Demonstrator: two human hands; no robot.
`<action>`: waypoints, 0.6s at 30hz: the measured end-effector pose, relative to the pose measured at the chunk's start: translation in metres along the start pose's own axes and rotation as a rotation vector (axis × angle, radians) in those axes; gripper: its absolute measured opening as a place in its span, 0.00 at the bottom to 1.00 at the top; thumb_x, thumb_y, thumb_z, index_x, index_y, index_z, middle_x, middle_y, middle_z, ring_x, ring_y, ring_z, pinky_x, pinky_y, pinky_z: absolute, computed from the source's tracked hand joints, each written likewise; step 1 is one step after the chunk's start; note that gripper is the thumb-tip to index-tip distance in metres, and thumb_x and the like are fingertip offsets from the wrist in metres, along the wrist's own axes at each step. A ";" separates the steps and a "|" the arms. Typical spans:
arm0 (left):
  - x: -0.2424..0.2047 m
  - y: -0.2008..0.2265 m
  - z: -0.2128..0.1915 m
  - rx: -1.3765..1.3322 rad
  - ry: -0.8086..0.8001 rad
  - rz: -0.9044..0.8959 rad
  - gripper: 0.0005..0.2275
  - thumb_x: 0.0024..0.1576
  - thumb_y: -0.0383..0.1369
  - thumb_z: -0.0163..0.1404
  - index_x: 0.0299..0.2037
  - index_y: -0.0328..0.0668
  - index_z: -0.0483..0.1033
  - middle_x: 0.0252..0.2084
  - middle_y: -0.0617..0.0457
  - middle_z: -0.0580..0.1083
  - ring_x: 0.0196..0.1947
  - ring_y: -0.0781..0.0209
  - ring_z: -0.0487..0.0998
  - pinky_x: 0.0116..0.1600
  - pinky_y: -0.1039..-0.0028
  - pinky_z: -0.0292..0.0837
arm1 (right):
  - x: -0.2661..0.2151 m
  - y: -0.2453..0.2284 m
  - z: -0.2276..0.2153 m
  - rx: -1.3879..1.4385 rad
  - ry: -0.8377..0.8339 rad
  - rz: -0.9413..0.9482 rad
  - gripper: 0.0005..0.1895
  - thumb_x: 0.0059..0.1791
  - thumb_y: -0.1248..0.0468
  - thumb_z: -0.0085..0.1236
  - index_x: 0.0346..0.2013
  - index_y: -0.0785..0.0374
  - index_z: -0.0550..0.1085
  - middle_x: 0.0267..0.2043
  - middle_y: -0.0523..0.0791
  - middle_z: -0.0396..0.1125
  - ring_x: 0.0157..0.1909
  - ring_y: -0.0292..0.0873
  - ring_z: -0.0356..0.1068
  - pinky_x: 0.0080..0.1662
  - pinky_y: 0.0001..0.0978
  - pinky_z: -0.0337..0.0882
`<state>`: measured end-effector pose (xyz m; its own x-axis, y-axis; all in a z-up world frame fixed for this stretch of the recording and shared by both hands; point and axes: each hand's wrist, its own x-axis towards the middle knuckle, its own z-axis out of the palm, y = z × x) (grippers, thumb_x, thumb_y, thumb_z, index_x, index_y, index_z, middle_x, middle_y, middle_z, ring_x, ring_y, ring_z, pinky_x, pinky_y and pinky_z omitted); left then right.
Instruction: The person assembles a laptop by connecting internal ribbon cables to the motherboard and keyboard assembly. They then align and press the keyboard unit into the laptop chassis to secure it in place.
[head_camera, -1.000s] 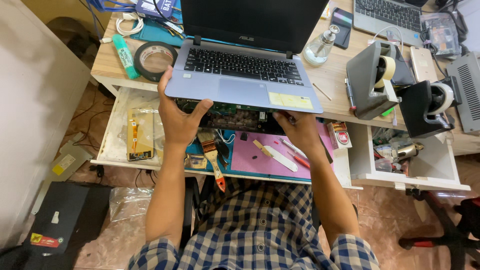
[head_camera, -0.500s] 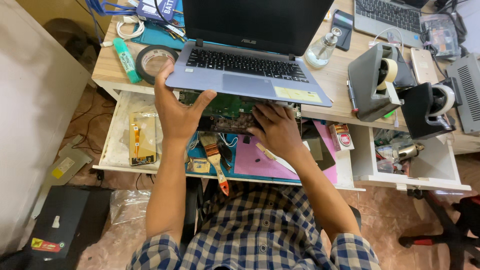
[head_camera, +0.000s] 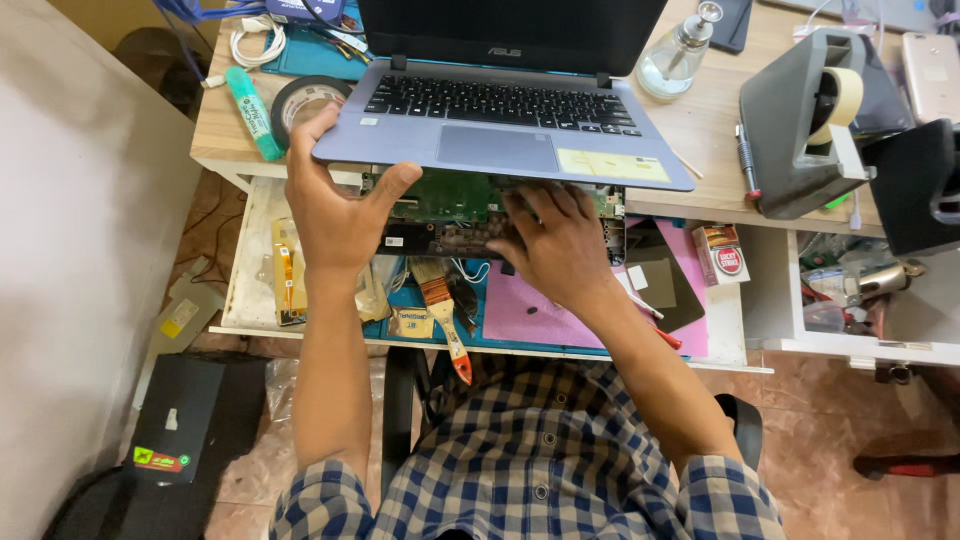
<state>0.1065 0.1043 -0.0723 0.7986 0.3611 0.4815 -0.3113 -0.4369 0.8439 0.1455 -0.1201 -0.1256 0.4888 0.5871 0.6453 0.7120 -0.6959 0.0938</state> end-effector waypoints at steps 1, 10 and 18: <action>0.001 -0.001 0.000 0.010 -0.004 -0.005 0.35 0.43 0.50 0.62 0.52 0.35 0.59 0.53 0.34 0.61 0.57 0.37 0.61 0.62 0.57 0.51 | 0.002 -0.002 0.004 0.011 -0.002 0.005 0.22 0.43 0.43 0.51 0.39 0.56 0.75 0.39 0.45 0.66 0.43 0.48 0.67 0.47 0.42 0.62; 0.007 -0.004 0.010 0.053 0.007 -0.026 0.35 0.41 0.50 0.62 0.51 0.35 0.60 0.54 0.37 0.64 0.57 0.42 0.63 0.61 0.58 0.55 | 0.008 -0.004 0.017 0.121 -0.046 -0.090 0.26 0.45 0.41 0.45 0.41 0.59 0.73 0.47 0.46 0.66 0.53 0.48 0.61 0.49 0.43 0.58; 0.004 -0.008 0.014 -0.020 0.051 0.022 0.35 0.42 0.47 0.63 0.52 0.32 0.61 0.53 0.36 0.64 0.57 0.46 0.64 0.62 0.62 0.52 | -0.025 0.049 0.025 0.553 0.066 0.480 0.12 0.43 0.63 0.61 0.16 0.59 0.70 0.14 0.39 0.62 0.15 0.40 0.63 0.23 0.22 0.61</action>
<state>0.1200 0.0975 -0.0805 0.7639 0.3935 0.5114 -0.3395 -0.4290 0.8371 0.1809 -0.1588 -0.1563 0.7917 0.2319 0.5652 0.5861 -0.5491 -0.5958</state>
